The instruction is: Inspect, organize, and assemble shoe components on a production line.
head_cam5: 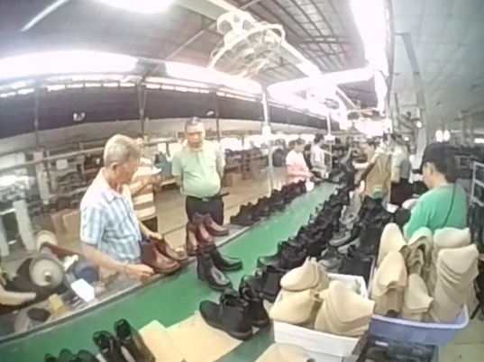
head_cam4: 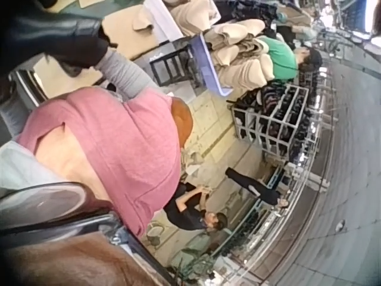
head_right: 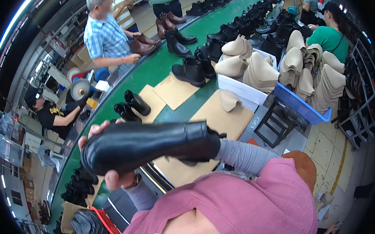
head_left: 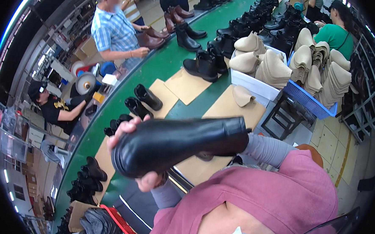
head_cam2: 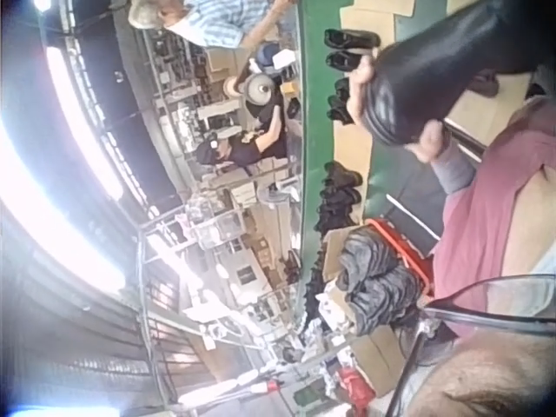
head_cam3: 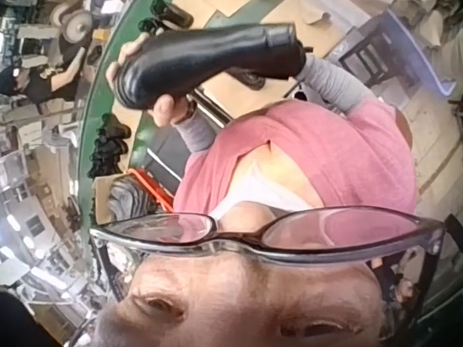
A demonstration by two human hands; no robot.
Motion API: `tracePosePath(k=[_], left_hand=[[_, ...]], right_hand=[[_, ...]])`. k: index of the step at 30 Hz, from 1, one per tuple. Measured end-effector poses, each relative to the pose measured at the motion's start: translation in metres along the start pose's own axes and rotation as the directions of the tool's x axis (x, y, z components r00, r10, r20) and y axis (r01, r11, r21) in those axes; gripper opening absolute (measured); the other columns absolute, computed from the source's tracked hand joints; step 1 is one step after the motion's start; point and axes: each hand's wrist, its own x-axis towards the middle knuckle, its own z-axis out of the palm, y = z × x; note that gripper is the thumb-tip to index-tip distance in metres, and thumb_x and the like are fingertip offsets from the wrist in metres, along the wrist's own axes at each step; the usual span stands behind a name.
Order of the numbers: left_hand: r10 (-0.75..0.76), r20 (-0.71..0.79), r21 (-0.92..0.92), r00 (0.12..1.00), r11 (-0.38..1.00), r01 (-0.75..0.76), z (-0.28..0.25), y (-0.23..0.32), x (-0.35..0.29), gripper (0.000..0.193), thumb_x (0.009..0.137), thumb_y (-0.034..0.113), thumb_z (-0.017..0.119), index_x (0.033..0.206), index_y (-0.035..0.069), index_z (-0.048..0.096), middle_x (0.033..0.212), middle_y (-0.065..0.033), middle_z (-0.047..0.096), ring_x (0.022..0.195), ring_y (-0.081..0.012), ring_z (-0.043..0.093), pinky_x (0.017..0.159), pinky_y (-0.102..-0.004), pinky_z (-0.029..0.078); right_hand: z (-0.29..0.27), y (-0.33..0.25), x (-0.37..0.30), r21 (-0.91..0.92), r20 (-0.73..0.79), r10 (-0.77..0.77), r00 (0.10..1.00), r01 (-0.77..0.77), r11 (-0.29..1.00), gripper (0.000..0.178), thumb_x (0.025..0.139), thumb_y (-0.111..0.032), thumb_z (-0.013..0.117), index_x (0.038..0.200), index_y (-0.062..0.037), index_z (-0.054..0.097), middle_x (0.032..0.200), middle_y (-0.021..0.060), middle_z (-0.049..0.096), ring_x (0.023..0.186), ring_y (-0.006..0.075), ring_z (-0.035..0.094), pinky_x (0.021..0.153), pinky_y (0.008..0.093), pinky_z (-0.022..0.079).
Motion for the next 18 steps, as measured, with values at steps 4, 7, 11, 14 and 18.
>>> tracePosePath(k=[4, 7, 11, 14, 18], left_hand=[[-0.038, -0.053, -0.144, 0.998, 0.989, 0.03, -0.018, -0.039, -0.015, 0.084, 0.069, 0.027, 0.073, 0.141, 0.013, 0.033, 0.134, -0.0202, 0.041, 0.125, -0.0387, 0.044, 0.107, -0.0578, 0.033], [-0.28, -0.048, 0.048, 0.959, 0.958, 0.282, -0.044, -0.065, -0.004, 0.082, 0.074, 0.026, 0.075, 0.143, 0.011, 0.034, 0.135, -0.0172, 0.043, 0.119, -0.03, 0.05, 0.101, -0.0413, 0.042], [-0.508, -0.163, 0.8, 0.846, 0.434, 0.414, -0.078, -0.085, -0.039, 0.08, 0.076, 0.036, 0.076, 0.139, 0.002, 0.04, 0.13, -0.0166, 0.045, 0.106, -0.0251, 0.054, 0.092, -0.0347, 0.047], [-0.693, -0.201, 0.923, 0.692, 0.103, 0.371, -0.089, -0.093, -0.096, 0.072, 0.078, 0.032, 0.075, 0.136, 0.001, 0.044, 0.12, -0.0196, 0.051, 0.105, -0.0296, 0.055, 0.093, -0.0368, 0.046], [-0.67, -0.143, 0.946, 0.729, 0.124, 0.3, -0.104, -0.111, -0.155, 0.073, 0.082, 0.029, 0.067, 0.139, -0.003, 0.033, 0.119, -0.0266, 0.046, 0.109, -0.0412, 0.051, 0.094, -0.0444, 0.044]], right_hand=[[-0.012, -0.005, -0.007, -0.35, -0.166, -0.012, 0.986, -0.048, 0.936, 0.045, 0.086, -0.011, 0.068, 0.128, -0.0036, 0.053, 0.125, 0.0134, 0.057, 0.115, 0.0259, 0.056, 0.099, 0.0371, 0.044], [-0.01, 0.01, -0.021, -0.64, -0.159, 0.058, 0.986, -0.148, 0.754, 0.041, 0.088, -0.009, 0.067, 0.126, -0.0031, 0.055, 0.123, 0.0148, 0.059, 0.114, 0.0262, 0.056, 0.098, 0.0372, 0.044], [0.013, 0.073, -0.044, -0.431, -0.423, 0.215, 0.88, -0.404, 0.807, 0.036, 0.092, -0.01, 0.054, 0.127, -0.0023, 0.053, 0.125, 0.0159, 0.057, 0.116, 0.0255, 0.054, 0.097, 0.0371, 0.044], [0.063, 0.11, -0.055, -0.937, -0.314, 0.471, 0.824, -0.348, -0.015, 0.043, 0.088, -0.004, 0.05, 0.131, -0.0023, 0.051, 0.125, 0.0205, 0.056, 0.116, 0.0306, 0.053, 0.101, 0.0438, 0.038], [0.063, 0.105, -0.056, -0.509, -0.128, 0.604, 0.787, -0.575, 0.641, 0.019, 0.085, -0.005, 0.052, 0.102, -0.0019, 0.06, 0.094, 0.0216, 0.061, 0.09, 0.0343, 0.061, 0.075, 0.0381, 0.048]])
